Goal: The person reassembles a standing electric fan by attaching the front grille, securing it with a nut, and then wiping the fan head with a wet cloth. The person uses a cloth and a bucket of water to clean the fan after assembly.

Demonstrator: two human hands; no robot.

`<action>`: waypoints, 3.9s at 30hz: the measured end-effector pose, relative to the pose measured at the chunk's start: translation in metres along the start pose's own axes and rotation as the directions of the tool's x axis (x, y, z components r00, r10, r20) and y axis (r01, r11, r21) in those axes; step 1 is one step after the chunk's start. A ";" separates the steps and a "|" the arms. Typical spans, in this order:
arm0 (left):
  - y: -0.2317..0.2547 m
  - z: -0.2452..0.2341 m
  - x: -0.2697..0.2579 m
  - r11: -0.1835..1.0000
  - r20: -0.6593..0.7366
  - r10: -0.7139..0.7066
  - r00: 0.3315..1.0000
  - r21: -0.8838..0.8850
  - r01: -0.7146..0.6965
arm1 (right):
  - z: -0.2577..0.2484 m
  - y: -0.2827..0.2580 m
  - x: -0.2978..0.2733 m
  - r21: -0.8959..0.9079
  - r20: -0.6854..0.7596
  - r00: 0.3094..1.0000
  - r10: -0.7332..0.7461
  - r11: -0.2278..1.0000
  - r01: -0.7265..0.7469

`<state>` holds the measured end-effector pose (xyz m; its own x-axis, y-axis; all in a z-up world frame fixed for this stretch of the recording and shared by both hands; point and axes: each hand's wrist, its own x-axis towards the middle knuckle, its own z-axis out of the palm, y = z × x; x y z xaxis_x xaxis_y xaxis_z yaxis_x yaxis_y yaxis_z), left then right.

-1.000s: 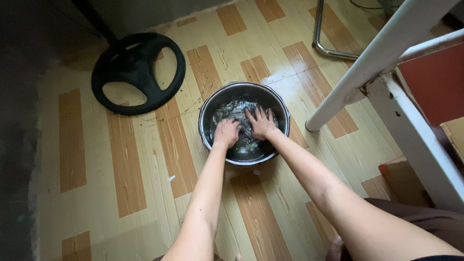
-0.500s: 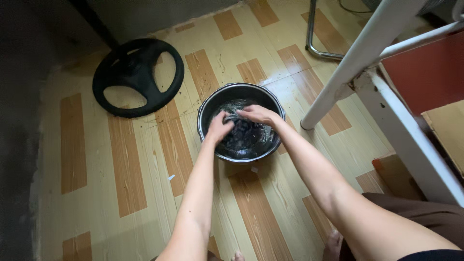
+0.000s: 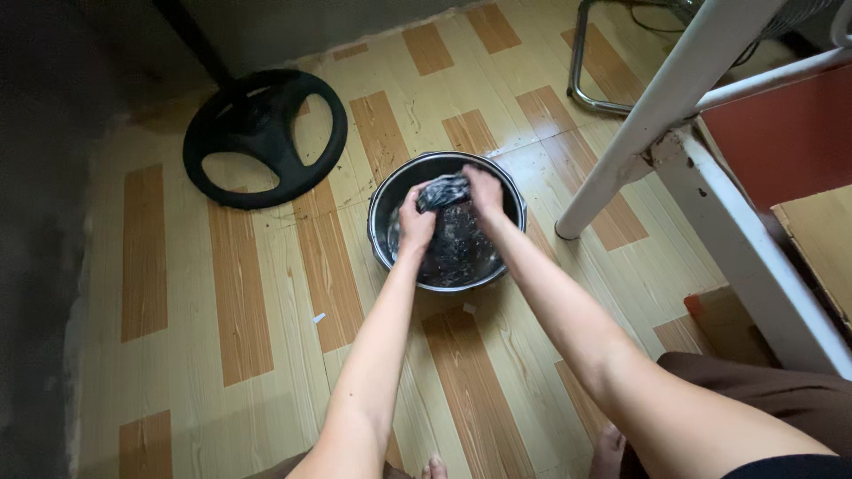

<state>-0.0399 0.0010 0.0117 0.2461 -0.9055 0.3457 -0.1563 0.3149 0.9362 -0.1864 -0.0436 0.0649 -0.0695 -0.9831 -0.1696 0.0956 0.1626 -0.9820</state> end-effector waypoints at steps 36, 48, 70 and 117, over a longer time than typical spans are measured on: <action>-0.034 0.046 -0.007 0.563 -0.014 -0.753 0.658 -0.531 0.633 | 0.030 0.029 -0.038 0.064 0.074 0.905 -0.420 0.907 0.416; -0.085 0.033 0.017 0.736 -0.411 -0.586 0.698 -0.630 0.247 | 0.052 0.032 -0.055 -0.111 -0.014 0.883 -0.469 0.878 0.465; 0.050 0.005 0.003 0.860 0.132 0.298 0.945 0.392 -0.326 | 0.039 0.133 0.037 0.636 0.382 0.829 0.409 0.534 -0.557; 0.102 -0.076 0.122 0.622 -0.598 -0.696 0.396 -0.229 0.749 | 0.088 -0.178 0.048 -0.638 0.744 0.600 0.293 0.578 0.509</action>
